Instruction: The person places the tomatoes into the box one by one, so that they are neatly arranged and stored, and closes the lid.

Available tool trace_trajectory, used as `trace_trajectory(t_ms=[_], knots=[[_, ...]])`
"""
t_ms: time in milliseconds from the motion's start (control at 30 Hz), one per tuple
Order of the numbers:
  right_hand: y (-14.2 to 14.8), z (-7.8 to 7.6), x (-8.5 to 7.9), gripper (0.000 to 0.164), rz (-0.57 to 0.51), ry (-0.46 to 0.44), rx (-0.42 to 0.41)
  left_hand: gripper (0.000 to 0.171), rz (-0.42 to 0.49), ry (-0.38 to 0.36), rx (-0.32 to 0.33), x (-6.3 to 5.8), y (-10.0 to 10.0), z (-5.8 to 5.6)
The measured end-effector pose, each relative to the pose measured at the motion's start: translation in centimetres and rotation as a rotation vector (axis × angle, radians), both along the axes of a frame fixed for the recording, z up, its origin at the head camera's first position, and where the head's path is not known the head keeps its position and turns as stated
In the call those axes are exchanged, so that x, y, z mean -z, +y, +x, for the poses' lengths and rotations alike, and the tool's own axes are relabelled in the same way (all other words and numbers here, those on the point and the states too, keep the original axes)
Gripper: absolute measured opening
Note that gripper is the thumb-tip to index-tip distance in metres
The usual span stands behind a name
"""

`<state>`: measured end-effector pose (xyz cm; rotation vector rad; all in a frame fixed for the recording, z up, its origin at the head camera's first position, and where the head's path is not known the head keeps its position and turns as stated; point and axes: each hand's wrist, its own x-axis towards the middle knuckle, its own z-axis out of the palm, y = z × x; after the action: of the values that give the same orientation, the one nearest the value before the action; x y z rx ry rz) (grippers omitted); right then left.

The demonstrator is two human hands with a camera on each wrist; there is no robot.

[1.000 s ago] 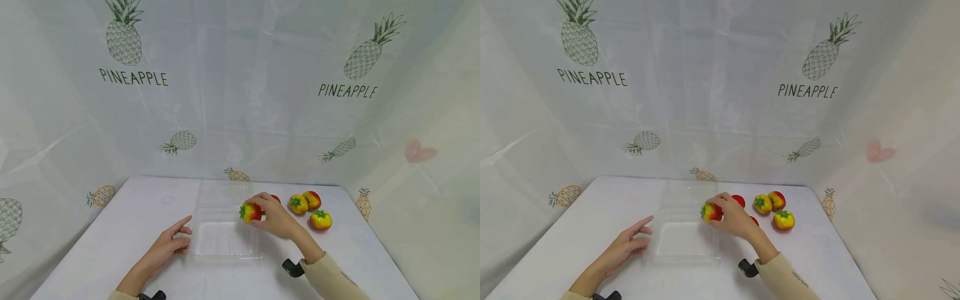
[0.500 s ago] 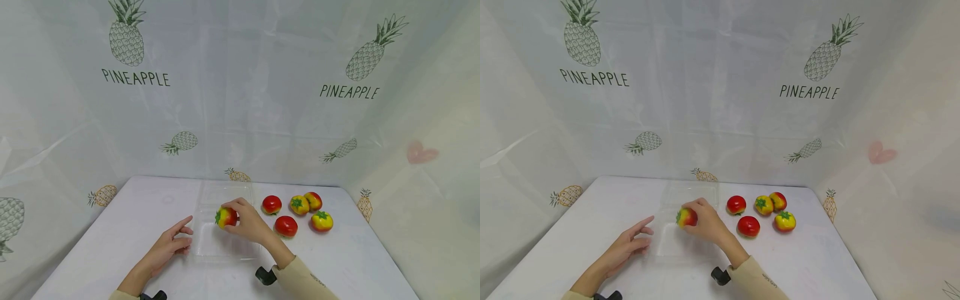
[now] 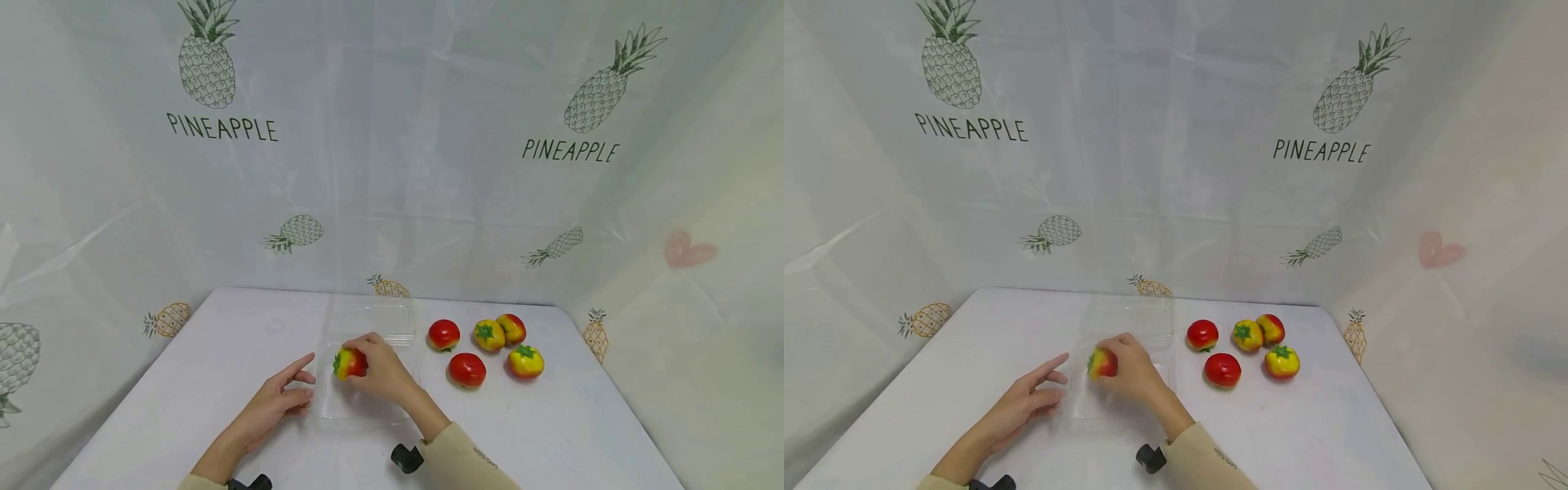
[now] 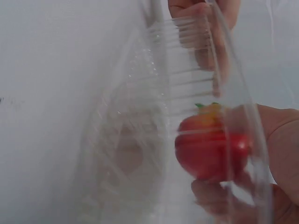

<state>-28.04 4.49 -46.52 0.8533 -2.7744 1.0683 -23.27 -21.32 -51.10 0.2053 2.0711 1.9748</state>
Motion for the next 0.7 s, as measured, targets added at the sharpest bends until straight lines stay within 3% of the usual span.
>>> trace_trajectory(t_ms=[500,700], knots=[[-2.3,0.1,2.4,0.051,0.037,0.07,0.059,0.076,-0.007,0.003,0.002,0.1,0.1,0.0],[-2.9,0.3,2.9,0.056,0.003,0.083,0.073,0.076,-0.009,0.006,-0.003,0.0,0.0,0.0]])
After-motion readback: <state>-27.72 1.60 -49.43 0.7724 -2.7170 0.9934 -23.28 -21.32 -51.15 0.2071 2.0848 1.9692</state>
